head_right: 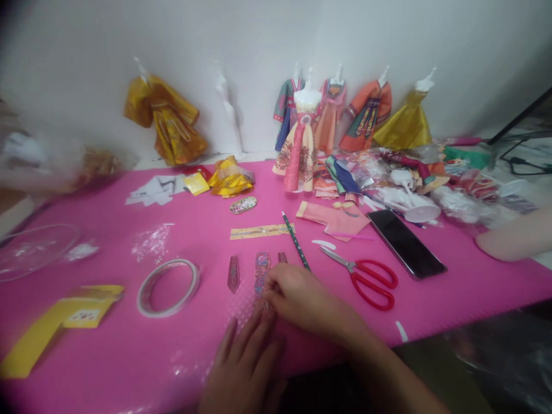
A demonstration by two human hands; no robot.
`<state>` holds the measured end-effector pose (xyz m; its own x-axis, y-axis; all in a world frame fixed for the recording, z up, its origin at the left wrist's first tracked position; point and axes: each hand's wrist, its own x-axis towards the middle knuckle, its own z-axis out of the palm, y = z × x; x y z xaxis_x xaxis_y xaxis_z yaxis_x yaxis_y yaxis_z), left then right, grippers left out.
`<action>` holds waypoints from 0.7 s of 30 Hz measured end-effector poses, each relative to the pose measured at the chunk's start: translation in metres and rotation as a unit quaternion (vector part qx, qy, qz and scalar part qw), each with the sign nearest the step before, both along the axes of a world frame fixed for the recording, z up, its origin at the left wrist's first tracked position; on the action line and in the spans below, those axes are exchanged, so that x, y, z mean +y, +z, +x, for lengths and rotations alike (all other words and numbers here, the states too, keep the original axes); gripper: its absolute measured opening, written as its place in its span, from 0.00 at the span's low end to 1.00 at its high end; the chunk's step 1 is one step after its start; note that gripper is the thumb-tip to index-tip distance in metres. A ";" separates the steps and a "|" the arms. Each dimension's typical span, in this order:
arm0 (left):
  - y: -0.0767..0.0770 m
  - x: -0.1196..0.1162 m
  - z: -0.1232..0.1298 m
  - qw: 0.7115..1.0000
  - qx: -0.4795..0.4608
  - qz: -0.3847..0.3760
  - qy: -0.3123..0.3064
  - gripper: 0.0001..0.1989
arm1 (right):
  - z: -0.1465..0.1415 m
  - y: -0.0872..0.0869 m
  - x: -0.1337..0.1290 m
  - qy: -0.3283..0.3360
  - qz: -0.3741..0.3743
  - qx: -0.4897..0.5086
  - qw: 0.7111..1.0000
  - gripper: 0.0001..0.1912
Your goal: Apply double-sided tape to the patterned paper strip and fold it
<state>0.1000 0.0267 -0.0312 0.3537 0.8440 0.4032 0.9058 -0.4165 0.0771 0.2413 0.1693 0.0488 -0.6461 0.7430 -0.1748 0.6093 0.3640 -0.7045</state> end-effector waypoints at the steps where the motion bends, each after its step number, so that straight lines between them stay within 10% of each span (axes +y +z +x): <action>1: -0.001 0.000 0.000 1.000 -0.009 0.004 0.001 0.16 | 0.000 0.000 0.000 0.000 0.000 0.000 1.000 0.11; 21: -0.005 0.002 0.002 0.998 -0.053 0.023 0.008 0.17 | -0.001 -0.002 -0.003 -0.017 0.012 -0.003 1.000 0.12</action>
